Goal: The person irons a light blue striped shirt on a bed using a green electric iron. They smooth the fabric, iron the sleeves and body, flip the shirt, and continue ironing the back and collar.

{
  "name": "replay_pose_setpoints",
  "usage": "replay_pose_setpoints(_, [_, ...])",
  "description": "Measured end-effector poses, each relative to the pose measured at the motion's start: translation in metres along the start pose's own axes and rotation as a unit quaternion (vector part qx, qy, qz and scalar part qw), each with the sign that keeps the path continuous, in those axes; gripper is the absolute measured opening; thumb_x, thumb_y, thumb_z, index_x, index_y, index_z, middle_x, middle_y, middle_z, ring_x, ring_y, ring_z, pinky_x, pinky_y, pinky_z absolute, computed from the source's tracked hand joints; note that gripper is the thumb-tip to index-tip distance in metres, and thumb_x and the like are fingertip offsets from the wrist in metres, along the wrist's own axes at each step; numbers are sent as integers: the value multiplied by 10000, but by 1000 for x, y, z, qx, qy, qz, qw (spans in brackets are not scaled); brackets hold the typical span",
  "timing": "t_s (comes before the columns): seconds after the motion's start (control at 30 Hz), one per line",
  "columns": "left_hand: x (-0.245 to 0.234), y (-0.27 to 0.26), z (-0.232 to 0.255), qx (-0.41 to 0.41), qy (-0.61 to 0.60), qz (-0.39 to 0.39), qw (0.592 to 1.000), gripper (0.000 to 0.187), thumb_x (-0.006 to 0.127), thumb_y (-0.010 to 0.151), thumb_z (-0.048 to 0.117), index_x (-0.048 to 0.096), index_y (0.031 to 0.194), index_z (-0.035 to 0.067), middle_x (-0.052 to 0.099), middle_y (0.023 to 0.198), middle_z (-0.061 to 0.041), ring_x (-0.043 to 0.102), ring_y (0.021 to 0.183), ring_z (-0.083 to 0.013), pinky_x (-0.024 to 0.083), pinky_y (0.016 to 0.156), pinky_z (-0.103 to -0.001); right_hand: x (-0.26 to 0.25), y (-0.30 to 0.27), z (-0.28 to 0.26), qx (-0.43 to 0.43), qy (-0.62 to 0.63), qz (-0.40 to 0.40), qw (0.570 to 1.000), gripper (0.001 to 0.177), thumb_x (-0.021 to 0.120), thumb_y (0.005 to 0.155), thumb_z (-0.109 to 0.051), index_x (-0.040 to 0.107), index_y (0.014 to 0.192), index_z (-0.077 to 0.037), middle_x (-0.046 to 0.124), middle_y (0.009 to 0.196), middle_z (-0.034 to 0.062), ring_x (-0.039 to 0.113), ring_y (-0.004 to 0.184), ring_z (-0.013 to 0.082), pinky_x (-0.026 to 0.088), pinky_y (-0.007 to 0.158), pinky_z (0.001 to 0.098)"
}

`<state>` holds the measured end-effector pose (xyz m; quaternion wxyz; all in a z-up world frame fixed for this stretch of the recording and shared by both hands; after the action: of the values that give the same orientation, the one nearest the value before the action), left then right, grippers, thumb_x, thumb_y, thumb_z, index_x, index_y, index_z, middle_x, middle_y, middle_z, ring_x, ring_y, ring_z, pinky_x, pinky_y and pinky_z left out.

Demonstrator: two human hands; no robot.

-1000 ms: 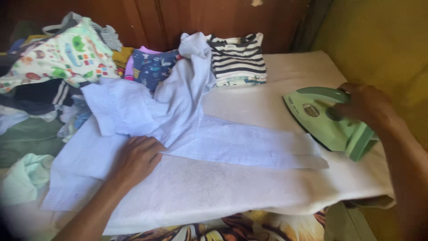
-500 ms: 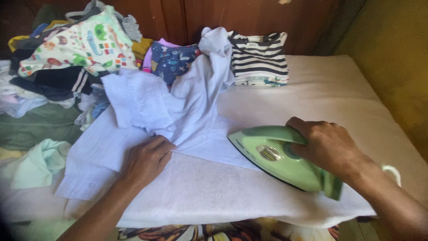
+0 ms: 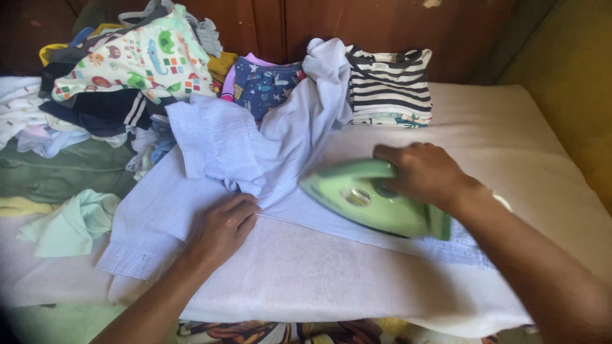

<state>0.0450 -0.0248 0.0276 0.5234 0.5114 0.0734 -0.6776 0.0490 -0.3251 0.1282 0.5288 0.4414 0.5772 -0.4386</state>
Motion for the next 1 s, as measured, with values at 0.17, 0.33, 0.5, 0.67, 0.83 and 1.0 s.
replay_pose_setpoints(0.17, [-8,2,2,1,-13,7,1000,146,751,838,98,741,948,1,755,1057,-111,762,841,-270,615,701,-367,0,-4,-3,-42,-55,0,998,379,770,783,-299,680,1148,-251,784,850,47,763,773,239,595,777,426])
replay_pose_setpoints(0.33, [-6,0,-1,-41,-21,-12,999,132,744,848,107,737,924,-1,766,994,-102,764,753,-250,614,665,-364,-1,22,21,60,-77,30,995,430,790,826,-334,661,1224,-236,775,906,83,763,798,259,597,788,418])
replay_pose_setpoints(0.5, [-16,2,11,25,16,35,999,171,726,906,158,744,987,8,763,932,-142,753,758,-252,595,657,-372,0,31,20,8,-122,24,992,430,786,809,-338,672,1214,-245,772,959,68,751,841,255,605,782,416])
replay_pose_setpoints(0.67, [-16,21,-3,-88,62,9,994,339,707,901,219,692,1159,-1,718,930,-204,721,699,-305,573,621,-417,6,27,-11,-15,-162,35,986,453,788,810,-338,662,1236,-251,758,1022,59,740,880,259,611,756,416])
replay_pose_setpoints(0.83, [-10,27,-10,-88,109,34,990,312,732,876,228,686,1065,-16,689,958,-234,706,773,-348,575,675,-441,12,31,-42,-47,-152,39,987,512,787,786,-318,649,1278,-291,754,1014,32,743,798,245,608,719,394])
replay_pose_setpoints(1.0, [1,20,-24,-113,92,18,989,197,674,942,155,666,971,-39,699,923,-229,706,814,-356,575,720,-447,17,43,-26,-34,-164,-3,986,464,765,850,-328,639,1295,-288,747,1030,18,733,784,204,623,691,366])
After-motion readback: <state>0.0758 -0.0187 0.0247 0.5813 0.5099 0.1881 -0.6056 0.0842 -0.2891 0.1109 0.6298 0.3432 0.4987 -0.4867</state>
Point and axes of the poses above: each hand's wrist, its own y-axis towards the middle knuckle, its own x-axis out of the palm, z = x × y, the point moved 8 cm from there along y, towards the middle knuckle
